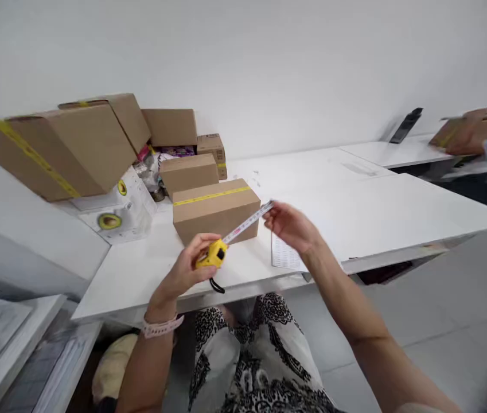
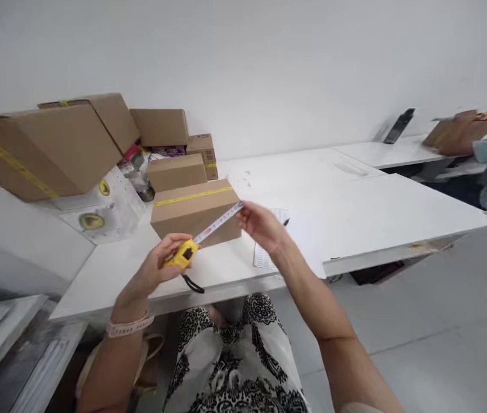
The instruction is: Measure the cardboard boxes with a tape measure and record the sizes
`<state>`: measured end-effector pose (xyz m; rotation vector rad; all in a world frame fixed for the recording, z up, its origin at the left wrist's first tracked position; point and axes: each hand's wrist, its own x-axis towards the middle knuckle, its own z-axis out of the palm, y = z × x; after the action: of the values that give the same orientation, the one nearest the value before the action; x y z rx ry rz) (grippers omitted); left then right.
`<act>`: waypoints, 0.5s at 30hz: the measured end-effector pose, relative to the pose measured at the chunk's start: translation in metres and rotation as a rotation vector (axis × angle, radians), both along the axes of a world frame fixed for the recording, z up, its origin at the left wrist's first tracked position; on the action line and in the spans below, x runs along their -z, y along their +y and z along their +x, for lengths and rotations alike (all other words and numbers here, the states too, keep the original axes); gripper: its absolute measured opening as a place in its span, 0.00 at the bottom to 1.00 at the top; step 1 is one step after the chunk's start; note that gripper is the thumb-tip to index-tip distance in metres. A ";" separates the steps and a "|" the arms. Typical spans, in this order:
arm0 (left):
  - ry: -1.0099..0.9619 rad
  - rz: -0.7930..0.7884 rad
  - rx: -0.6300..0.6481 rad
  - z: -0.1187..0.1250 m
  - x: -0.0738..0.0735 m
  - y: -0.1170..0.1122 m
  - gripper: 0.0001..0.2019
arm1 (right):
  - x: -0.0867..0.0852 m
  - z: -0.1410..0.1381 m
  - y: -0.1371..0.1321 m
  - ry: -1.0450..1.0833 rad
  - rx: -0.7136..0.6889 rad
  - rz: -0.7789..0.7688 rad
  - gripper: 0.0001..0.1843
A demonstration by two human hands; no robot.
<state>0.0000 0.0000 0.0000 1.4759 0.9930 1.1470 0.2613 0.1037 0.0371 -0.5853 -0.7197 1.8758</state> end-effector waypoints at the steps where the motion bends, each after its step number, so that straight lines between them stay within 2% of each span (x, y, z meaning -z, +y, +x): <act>1: -0.051 0.012 -0.038 -0.011 0.003 -0.001 0.25 | -0.009 0.010 0.013 0.022 0.044 0.021 0.08; 4: -0.170 0.032 -0.141 -0.042 0.005 -0.003 0.21 | -0.031 0.034 0.046 0.059 0.157 0.062 0.09; 7: -0.245 0.022 -0.230 -0.070 -0.003 -0.002 0.22 | -0.040 0.040 0.067 0.045 0.239 0.068 0.08; 11: -0.252 0.021 -0.326 -0.097 -0.019 0.014 0.20 | -0.040 0.023 0.081 0.055 0.307 0.030 0.07; 15: -0.174 0.086 -0.363 -0.106 -0.035 0.043 0.20 | -0.046 -0.006 0.099 -0.023 0.360 0.144 0.06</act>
<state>-0.1062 0.0434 0.0348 1.2662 1.1292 1.5668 0.2551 0.2029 0.0835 -0.6007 -0.7053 1.4749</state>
